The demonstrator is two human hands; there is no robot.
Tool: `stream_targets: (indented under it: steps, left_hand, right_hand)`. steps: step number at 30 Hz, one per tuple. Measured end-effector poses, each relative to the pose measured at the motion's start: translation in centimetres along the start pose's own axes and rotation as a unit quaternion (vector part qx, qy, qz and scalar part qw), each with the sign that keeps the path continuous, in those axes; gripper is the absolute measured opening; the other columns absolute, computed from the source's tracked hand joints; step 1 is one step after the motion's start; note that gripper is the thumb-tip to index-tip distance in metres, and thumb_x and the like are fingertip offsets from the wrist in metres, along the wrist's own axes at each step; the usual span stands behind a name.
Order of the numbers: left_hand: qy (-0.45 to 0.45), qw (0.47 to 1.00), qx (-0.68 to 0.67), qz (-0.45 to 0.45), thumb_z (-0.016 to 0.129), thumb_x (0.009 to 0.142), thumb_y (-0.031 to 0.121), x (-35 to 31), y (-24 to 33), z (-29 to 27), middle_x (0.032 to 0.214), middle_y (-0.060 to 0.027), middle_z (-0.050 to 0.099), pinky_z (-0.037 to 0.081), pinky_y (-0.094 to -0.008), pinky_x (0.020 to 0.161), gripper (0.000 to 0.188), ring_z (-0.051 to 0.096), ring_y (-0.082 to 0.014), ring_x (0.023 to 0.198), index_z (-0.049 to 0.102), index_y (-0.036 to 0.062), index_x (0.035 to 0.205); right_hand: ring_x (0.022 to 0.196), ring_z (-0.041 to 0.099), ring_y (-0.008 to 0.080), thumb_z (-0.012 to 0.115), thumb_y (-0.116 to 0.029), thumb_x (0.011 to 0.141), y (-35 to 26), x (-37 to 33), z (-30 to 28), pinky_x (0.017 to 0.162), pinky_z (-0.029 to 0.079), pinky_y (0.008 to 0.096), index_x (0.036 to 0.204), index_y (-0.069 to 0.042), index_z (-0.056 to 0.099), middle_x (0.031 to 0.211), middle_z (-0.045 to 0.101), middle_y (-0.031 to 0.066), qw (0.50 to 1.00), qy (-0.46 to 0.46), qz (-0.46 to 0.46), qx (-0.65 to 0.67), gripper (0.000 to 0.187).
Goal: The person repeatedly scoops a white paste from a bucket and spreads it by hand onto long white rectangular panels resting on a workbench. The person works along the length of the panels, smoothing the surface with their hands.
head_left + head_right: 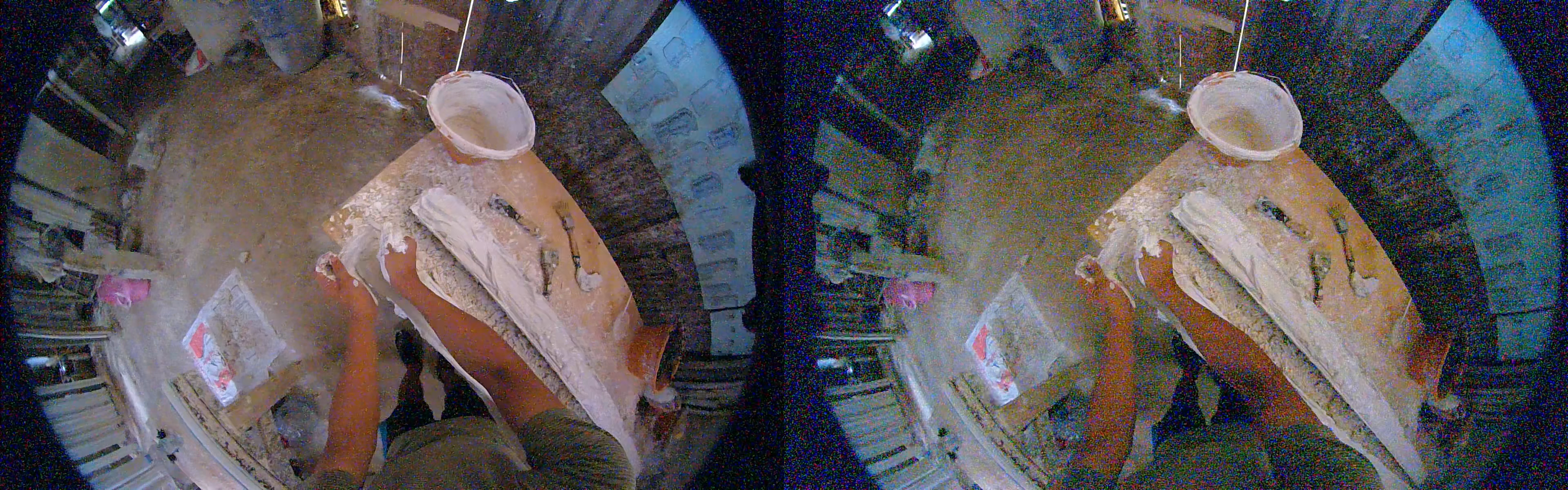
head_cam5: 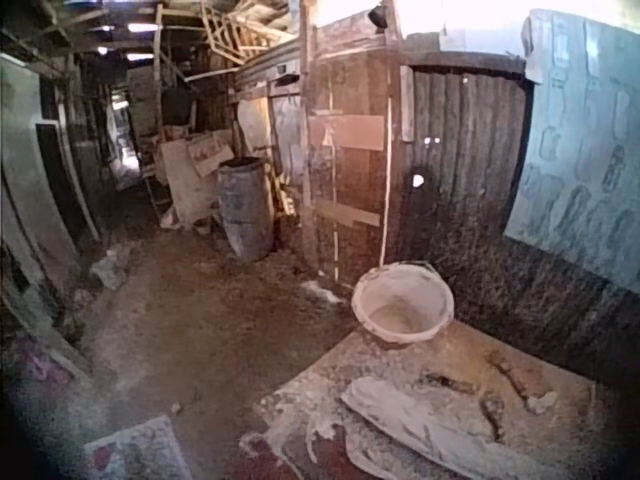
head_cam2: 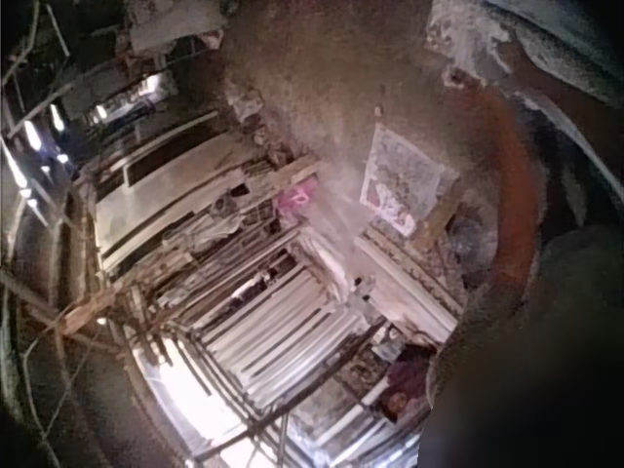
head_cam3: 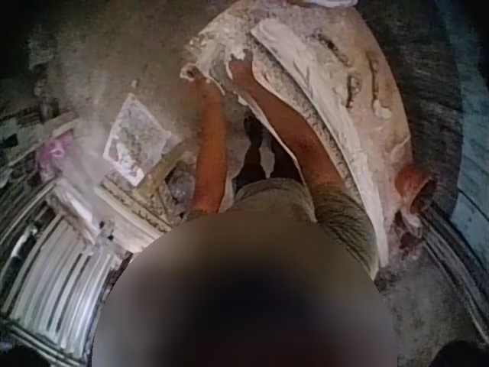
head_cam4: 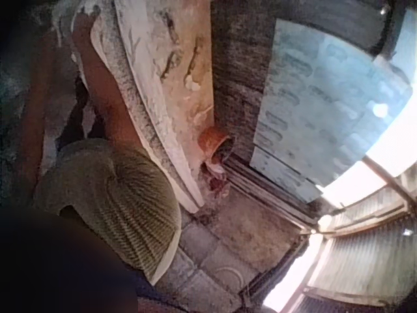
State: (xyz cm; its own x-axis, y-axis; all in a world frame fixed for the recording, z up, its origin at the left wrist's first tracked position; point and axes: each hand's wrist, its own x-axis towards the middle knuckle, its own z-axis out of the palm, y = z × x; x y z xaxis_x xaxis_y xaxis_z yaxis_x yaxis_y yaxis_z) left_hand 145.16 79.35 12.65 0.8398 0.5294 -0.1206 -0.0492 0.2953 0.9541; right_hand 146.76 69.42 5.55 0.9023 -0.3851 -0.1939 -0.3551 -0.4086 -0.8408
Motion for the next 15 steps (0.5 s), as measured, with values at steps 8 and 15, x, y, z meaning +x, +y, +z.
stream_targets:
  steps: [8,15]
  left_hand:
    - [-0.010,0.996,0.082,0.030,0.062,0.104,0.029,0.8,-4.6,-0.9,0.125,-0.0134,0.057,0.046,-0.0402,0.097,0.039,0.055,-0.0250,0.110,0.050,0.0011,0.129]
    - [0.047,0.993,0.096,0.039,0.063,0.104,0.032,0.4,-7.4,-0.9,0.134,-0.0168,0.054,0.039,-0.0400,0.110,0.054,0.052,-0.0272,0.123,0.045,-0.0039,0.141]
  right_hand:
    - [0.103,0.064,0.0164,0.067,-0.001,0.086,-1.5,-1.5,-4.8,0.092,0.052,0.0334,0.122,-0.007,0.062,0.112,0.069,0.0082,0.985,-0.078,-0.104,0.112,0.036]
    - [0.096,0.067,0.0174,0.075,-0.023,0.092,-2.8,1.2,-9.0,0.085,0.055,0.0350,0.126,-0.006,0.066,0.108,0.072,0.0074,0.992,-0.070,0.001,0.106,0.039]
